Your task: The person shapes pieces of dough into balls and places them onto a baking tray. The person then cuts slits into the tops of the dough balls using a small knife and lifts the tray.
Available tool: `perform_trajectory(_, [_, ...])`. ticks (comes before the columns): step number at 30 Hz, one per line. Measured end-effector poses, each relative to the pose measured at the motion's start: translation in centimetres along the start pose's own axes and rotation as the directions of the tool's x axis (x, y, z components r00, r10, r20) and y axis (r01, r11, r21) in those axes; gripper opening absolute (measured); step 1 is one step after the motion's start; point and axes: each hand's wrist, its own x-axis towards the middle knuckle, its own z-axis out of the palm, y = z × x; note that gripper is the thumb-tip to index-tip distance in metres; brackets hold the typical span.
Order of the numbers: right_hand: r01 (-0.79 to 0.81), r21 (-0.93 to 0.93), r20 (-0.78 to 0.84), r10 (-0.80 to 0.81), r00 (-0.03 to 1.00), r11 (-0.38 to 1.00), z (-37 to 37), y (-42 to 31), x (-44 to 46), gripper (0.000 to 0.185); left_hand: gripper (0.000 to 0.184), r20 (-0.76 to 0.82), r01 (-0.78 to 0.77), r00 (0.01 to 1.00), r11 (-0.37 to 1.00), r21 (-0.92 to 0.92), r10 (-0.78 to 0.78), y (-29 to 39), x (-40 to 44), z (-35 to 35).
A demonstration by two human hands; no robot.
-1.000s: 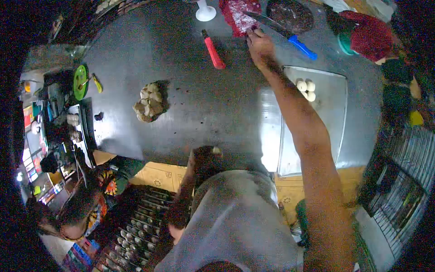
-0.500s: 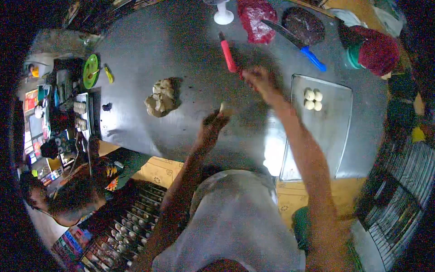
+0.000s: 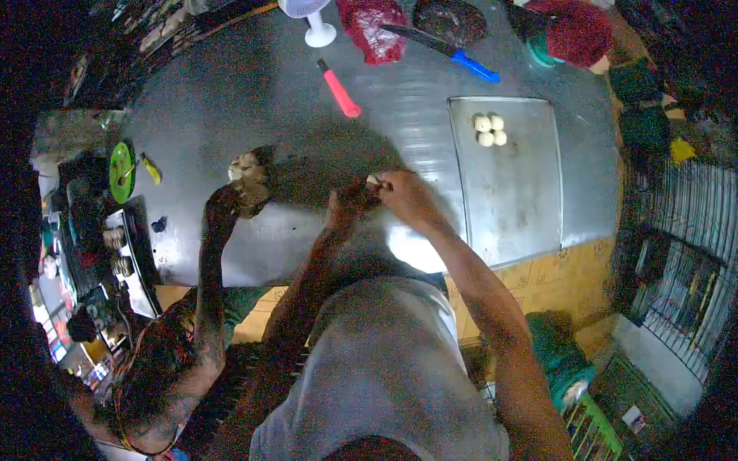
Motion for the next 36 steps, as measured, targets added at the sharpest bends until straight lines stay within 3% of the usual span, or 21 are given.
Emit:
perform_trajectory(1, [-0.111,0.124,0.134,0.094,0.987,0.986,-0.7,-0.9,0.0,0.024,0.045,0.068,-0.157,0.984,0.978,-0.136,0.167,-0.4,-0.1,0.7])
perform_trajectory(2, [-0.11,0.126,0.142,0.092,0.986,0.986,-1.4,-1.8,0.0,0.024,0.045,0.059,-0.16,0.984,0.978,-0.136,0.169,-0.3,0.1,0.7])
perform_trajectory(3, [-0.147,0.122,0.099,0.136,0.986,0.981,-2.1,-2.7,-0.2,0.025,0.045,0.035,-0.148,0.989,0.947,0.287,0.144,-0.3,0.4,0.6])
perform_trajectory(4, [-0.184,0.12,0.055,0.178,0.982,0.976,-2.3,-2.9,-0.3,0.026,0.045,0.004,-0.097,0.992,0.746,0.659,0.126,-0.4,0.4,0.6])
perform_trajectory(5, [-0.037,0.04,-0.135,0.042,0.99,0.999,-0.7,-0.8,0.3,0.027,0.045,-0.008,-0.09,0.992,0.747,0.659,0.126,-0.2,0.0,1.5])
perform_trajectory(6, [-0.036,0.046,-0.123,0.041,0.991,0.998,-0.3,1.5,-0.3,0.027,0.042,-0.005,-0.12,0.99,0.856,0.504,0.142,-0.2,-0.2,2.6])
perform_trajectory(8, [-0.056,0.339,0.15,0.004,0.989,0.939,-1.2,1.3,-0.1,0.027,0.038,-0.027,-0.16,0.983,0.927,0.338,0.18,-0.4,0.1,2.2])
perform_trajectory(9, [-0.066,0.254,0.292,-0.012,0.956,0.965,-2.0,1.1,-0.3,0.029,0.034,0.072,-0.234,0.972,0.932,0.276,0.223,-1.0,0.3,1.0])
perform_trajectory(11, [0.02,0.141,0.256,-0.056,0.965,0.99,-1.5,2.6,-0.1,0.029,0.03,0.157,-0.285,0.954,0.936,0.207,0.256,-1.0,-0.4,2.0])
perform_trajectory(13, [0.106,0.005,0.205,-0.104,0.973,0.994,-1.4,5.2,0.5,0.028,0.041,0.125,-0.235,0.959,0.469,0.851,0.253,-1.2,0.0,4.2])
perform_trajectory(14, [0.053,0.018,0.2,-0.056,0.978,0.998,-1.0,6.7,1.0,0.027,0.042,0.191,-0.416,0.893,0.583,0.698,0.408,-3.3,1.5,3.4])
perform_trajectory(15, [0.002,0.036,0.196,-0.009,0.98,0.999,-0.6,8.1,1.4,0.025,0.042,0.186,-0.412,0.893,0.581,0.702,0.409,-5.0,1.8,2.1])
perform_trajectory(17, [0.163,-0.024,0.222,-0.153,0.963,0.986,-1.7,6.2,0.2,0.023,0.032,-0.143,0.024,0.978,0.596,0.803,0.154,-3.0,0.5,4.8])
perform_trajectory(19, [0.353,-0.114,0.261,-0.315,0.913,0.929,-1.9,5.8,-0.8,0.02,0.025,-0.217,0.134,0.972,0.543,0.829,0.091,-2.2,-0.4,5.9])
perform_trajectory(21, [0.311,-0.099,0.214,-0.285,0.934,0.945,-0.3,10.0,-0.9,0.02,0.017,-0.269,0.221,0.963,0.479,0.849,0.032,-2.9,-0.3,5.4])
perform_trajectory(23, [0.267,-0.086,0.154,-0.252,0.955,0.96,-0.7,9.8,-0.9,0.021,0.013,0.098,-0.148,0.908,0.092,0.985,0.408,-3.9,-0.1,4.4])
perform_trajectory(26, [0.092,-0.075,0.07,-0.087,0.994,0.993,0.1,8.4,-2.0,0.014,0.017,0.044,-0.146,0.939,0.28,0.949,0.342,-2.5,-0.2,4.9])
perform_trajectory(29, [0.03,-0.276,0.092,-0.005,0.996,0.961,0.5,8.1,-2.4,0.015,0.017,0.18,-0.239,0.927,0.147,0.96,0.328,-3.6,0.8,4.0])
perform_trajectory(33, [-0.318,0.008,0.015,0.318,0.948,0.948,0.5,7.5,-2.9,0.019,0.026,0.2,-0.278,0.947,0.323,0.905,0.253,-5.0,-1.1,3.5])
perform_trajectory(35, [-0.114,-0.042,-0.032,0.113,0.993,0.993,0.9,5.7,-3.6,0.02,0.041,0.353,-0.383,0.841,-0.01,0.924,0.41,-6.7,-0.7,0.9])
perform_trajectory(36, [-0.164,-0.175,-0.04,0.16,0.986,0.971,1.9,6.9,-3.5,0.021,0.05,0.435,-0.398,0.771,-0.182,0.899,0.465,-7.5,-0.5,0.0])
